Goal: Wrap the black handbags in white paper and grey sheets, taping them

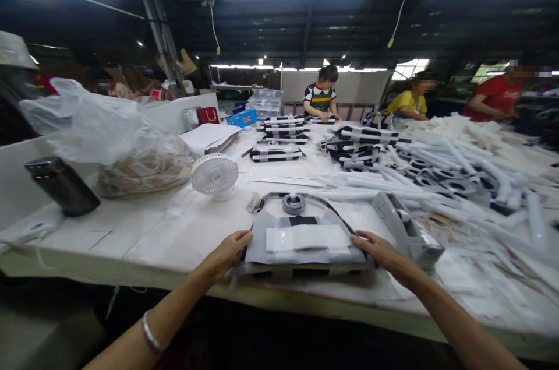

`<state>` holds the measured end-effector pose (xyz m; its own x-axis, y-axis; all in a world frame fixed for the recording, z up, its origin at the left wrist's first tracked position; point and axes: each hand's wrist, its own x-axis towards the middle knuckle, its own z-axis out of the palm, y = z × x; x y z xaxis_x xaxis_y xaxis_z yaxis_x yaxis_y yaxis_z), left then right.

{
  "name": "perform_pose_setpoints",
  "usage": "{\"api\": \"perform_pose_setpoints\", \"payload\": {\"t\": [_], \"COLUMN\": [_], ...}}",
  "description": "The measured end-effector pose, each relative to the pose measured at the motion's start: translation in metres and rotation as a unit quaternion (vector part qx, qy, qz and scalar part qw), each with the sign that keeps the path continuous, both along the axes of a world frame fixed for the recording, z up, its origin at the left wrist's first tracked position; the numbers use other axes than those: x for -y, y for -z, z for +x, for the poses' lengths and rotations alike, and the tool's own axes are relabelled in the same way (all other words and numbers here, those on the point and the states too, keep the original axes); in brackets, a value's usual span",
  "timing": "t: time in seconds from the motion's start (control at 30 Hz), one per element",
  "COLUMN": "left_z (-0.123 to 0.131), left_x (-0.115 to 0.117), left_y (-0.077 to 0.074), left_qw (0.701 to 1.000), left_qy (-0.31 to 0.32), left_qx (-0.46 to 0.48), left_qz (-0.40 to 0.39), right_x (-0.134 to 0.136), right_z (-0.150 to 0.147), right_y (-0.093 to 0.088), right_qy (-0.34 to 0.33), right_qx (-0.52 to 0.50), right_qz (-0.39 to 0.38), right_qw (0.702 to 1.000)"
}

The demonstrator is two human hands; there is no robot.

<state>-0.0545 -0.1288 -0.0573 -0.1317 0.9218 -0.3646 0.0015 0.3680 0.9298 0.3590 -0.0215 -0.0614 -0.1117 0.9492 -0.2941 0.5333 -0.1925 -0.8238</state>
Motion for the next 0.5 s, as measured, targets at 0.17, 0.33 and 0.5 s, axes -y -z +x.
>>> {"api": "perform_pose_setpoints", "payload": {"t": [0.17,0.33,0.5], "left_z": [0.009,0.005,-0.002], "left_x": [-0.017,-0.022,-0.008], "left_y": [-0.008,-0.017,-0.014], "left_qw": [0.986,0.968,0.936], "left_qy": [0.051,0.018,-0.016], "left_qx": [0.157,0.239,0.325], "left_qz": [0.001,-0.077,-0.133], "right_x": [-0.008,-0.003,0.021], "right_z": [-0.009,-0.016,-0.016], "right_y": [-0.01,-0.016,-0.017], "right_qy": [-0.047,-0.036,0.002], "right_qx": [-0.152,-0.185,-0.219], "right_qz": [-0.172,-0.236,-0.21], "right_qw": [0.972,0.953,0.953]}}
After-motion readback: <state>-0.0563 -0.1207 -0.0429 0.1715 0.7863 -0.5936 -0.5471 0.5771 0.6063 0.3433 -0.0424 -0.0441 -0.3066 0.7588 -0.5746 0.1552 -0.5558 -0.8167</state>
